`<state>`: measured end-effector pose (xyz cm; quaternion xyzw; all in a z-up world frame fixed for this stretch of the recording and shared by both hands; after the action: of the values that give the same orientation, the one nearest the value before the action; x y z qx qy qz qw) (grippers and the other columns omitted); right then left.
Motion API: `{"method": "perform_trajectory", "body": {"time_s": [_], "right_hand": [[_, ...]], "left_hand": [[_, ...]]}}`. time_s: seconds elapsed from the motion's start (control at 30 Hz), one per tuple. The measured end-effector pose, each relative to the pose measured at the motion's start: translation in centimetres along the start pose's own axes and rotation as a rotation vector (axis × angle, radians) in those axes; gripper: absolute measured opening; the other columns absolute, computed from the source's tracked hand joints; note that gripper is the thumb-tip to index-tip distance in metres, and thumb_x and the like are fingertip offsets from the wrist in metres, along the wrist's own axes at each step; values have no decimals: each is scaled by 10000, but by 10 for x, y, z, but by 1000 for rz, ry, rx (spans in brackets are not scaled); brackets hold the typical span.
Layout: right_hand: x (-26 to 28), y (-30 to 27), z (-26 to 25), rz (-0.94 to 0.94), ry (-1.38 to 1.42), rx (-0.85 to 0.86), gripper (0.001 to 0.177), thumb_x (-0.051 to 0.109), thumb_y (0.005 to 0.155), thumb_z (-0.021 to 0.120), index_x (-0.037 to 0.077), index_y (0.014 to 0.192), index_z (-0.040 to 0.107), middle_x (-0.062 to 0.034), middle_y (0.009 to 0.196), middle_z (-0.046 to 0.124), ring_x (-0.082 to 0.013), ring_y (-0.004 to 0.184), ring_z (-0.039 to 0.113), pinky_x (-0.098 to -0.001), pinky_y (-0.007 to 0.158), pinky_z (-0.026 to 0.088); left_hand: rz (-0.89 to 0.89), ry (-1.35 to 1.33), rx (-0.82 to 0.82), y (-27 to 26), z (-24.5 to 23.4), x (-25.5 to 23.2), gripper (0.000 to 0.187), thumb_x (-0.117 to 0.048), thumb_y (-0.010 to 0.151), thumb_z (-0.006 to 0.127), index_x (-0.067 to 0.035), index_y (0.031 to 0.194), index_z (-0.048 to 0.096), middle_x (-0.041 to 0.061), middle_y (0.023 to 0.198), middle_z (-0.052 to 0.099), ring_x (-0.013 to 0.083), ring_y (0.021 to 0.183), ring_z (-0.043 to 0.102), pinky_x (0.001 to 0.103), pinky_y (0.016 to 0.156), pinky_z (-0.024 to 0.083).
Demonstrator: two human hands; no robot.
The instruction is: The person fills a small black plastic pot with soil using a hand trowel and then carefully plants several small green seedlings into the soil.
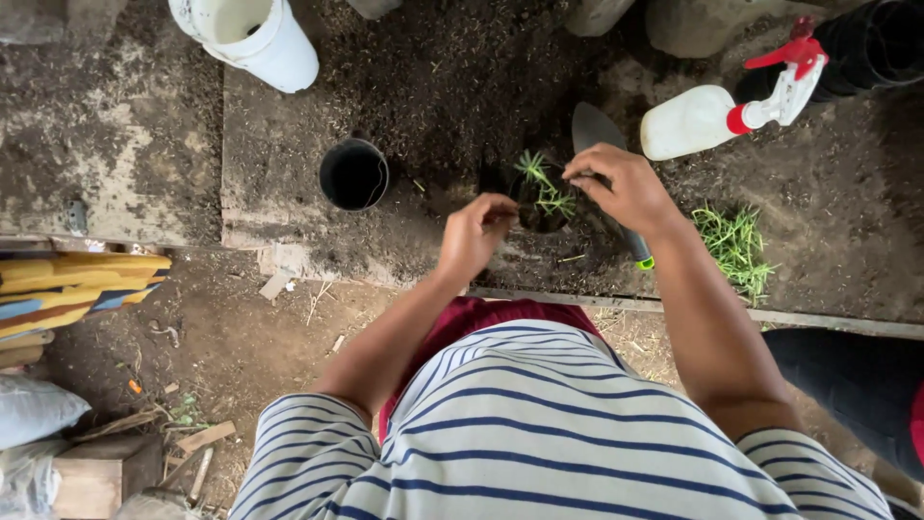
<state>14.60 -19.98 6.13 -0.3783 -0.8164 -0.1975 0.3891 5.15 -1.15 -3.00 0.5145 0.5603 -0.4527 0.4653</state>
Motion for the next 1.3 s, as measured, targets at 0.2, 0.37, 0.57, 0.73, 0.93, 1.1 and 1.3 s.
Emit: {"method": "perform_trajectory", "body": {"time_s": [0.2,0.37,0.57,0.73,0.93,1.1,1.3], "right_hand": [[-17,-40,0,4,24,-151,130,-37,943,758,30,1054,753,-138,984,746,-300,936,726,-424,813,590],[-6,-65,4,40,61,-203,156,-51,913,764,41,1039,770,-146,995,756,-324,909,731,-439,772,592],[-22,-78,16,90,127,-269,169,-25,969,729,22,1130,755,-163,1055,748,-339,919,723,-457,766,599],[-45,-95,26,161,174,-316,192,-15,951,751,19,1140,752,-161,1063,742,-317,918,725,-431,755,600],[-53,-101,35,218,224,-369,153,-10,993,715,1,1145,733,-181,1007,731,-293,795,708,-397,627,568],[-43,-101,33,247,202,-428,117,11,989,739,14,1105,751,-167,937,740,-150,651,614,-320,543,486],[-28,-90,25,235,213,-426,101,4,1005,710,27,1096,748,-164,808,687,-109,636,529,-303,553,438]], "left_hand": [[20,-28,2,21,-16,-25,118,-41,897,774,-106,995,762,114,904,770,263,875,766,355,744,624],[28,-20,103,20,-13,-33,105,-27,941,735,-77,1032,752,140,954,759,297,949,753,390,800,642],[74,17,143,12,-7,-32,123,-20,975,698,-36,1095,719,162,996,735,337,978,738,428,816,645],[118,-21,115,8,-6,-21,137,-3,937,729,-46,1067,731,164,970,740,315,932,749,395,780,645],[152,-18,115,8,-6,-11,131,-9,952,714,-54,1073,734,145,965,740,307,917,748,392,772,643],[158,-1,108,5,-4,-13,140,-16,937,734,-53,1072,740,148,956,748,318,906,749,406,754,642],[132,-7,81,10,-4,-14,131,-23,948,725,-43,1075,747,156,962,759,302,899,756,397,747,643]]}}
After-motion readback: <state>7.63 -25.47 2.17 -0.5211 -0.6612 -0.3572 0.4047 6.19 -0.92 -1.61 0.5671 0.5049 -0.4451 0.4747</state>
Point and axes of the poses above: each hand's wrist, its own y-axis towards the middle knuckle, its own z-axis out of the palm, x = y × z, the point moved 8 cm from there along y, towards the middle knuckle
